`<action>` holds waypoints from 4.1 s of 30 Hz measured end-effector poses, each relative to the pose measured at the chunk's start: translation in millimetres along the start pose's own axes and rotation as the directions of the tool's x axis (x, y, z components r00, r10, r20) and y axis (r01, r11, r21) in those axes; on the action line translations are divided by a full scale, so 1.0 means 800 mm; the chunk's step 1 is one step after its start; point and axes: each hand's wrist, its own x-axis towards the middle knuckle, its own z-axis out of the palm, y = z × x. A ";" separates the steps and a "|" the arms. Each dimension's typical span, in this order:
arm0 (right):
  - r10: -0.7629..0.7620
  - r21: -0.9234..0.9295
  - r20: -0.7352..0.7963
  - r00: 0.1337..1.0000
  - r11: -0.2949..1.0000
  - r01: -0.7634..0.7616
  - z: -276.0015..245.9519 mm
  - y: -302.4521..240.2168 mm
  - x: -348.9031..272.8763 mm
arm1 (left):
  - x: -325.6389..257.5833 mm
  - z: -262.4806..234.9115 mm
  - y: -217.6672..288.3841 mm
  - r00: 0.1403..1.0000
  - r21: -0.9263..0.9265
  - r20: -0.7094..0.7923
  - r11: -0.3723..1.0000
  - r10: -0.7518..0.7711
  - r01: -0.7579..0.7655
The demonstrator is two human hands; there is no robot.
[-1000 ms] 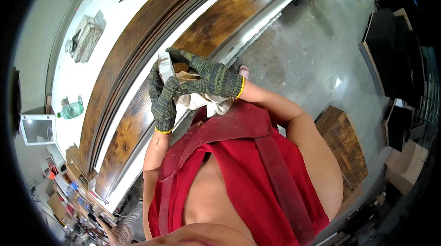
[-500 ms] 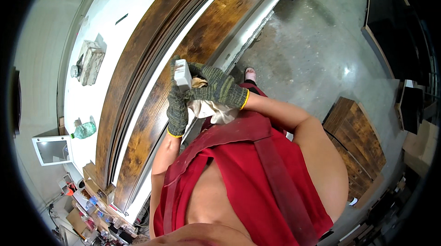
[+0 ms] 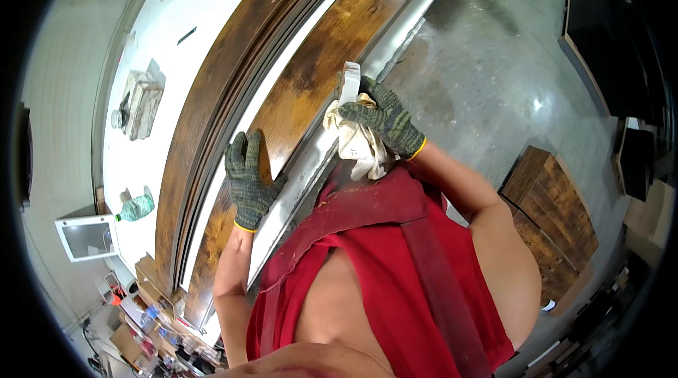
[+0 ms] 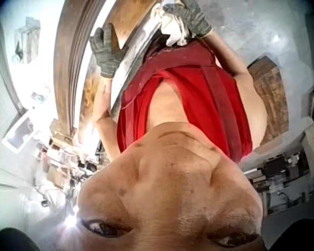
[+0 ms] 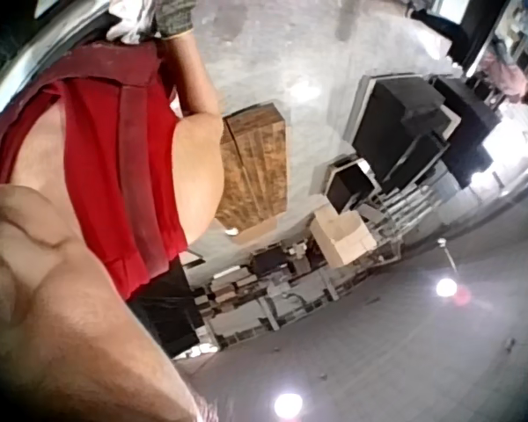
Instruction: The person wipes long wooden planks using a cloth and a block, moving the cloth along the top surface and the side edges of the wood.
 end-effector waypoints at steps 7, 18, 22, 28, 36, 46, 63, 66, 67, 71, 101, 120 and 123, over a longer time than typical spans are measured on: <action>-0.010 0.047 -0.111 0.994 0.999 0.015 -0.017 -0.002 0.008 | -0.005 0.004 0.013 0.998 -0.044 -0.061 0.999 -0.007 0.004; -0.168 0.169 -0.115 0.979 0.968 0.185 -0.063 0.010 -0.004 | 0.018 -0.044 -0.019 0.973 -0.413 0.227 0.908 0.027 0.071; -0.151 0.213 -0.036 0.988 0.965 0.156 -0.076 0.027 -0.001 | 0.038 -0.070 -0.038 0.882 -0.591 0.471 0.751 0.024 0.295; -0.045 0.277 0.011 0.999 0.960 0.040 -0.080 0.046 -0.005 | 0.067 -0.101 -0.070 0.747 -0.702 0.654 0.463 0.121 0.540; -0.041 0.233 0.022 0.999 0.972 0.035 -0.049 0.040 -0.008 | 0.088 -0.104 -0.102 0.705 -0.516 0.693 0.577 -0.153 0.633; 0.117 0.184 0.253 0.960 0.969 -0.167 -0.018 0.020 -0.006 | 0.082 -0.048 -0.113 0.797 -0.585 0.506 0.548 -0.329 0.598; 0.146 -0.244 0.441 0.886 0.969 -0.038 0.035 0.019 0.021 | 0.051 -0.001 -0.150 0.980 -0.022 0.060 0.982 0.190 -0.189; 0.180 -0.171 0.397 0.900 0.978 -0.120 0.038 0.016 0.014 | 0.075 0.030 -0.159 0.943 0.026 0.052 0.944 0.329 -0.330; 0.185 -0.187 0.378 0.907 0.975 -0.121 0.039 0.010 0.013 | 0.076 0.030 -0.159 0.936 0.050 0.055 0.935 0.348 -0.351; 0.151 -0.155 0.388 0.909 0.983 -0.097 0.051 0.001 0.008 | 0.054 -0.001 -0.160 0.934 0.056 0.071 0.934 0.349 -0.353; 0.113 0.031 0.382 0.917 0.990 -0.135 0.121 -0.028 0.223 | 0.213 -0.021 -0.278 0.970 0.203 0.130 0.952 0.205 -0.229; 0.165 0.128 0.441 0.882 0.961 -0.244 0.100 0.015 0.260 | 0.147 -0.045 -0.176 0.986 0.062 -0.039 0.985 -0.160 0.162; 0.233 0.128 0.406 0.883 0.943 -0.308 0.104 0.005 0.253 | 0.137 -0.040 -0.187 0.994 0.151 0.087 0.987 -0.062 0.048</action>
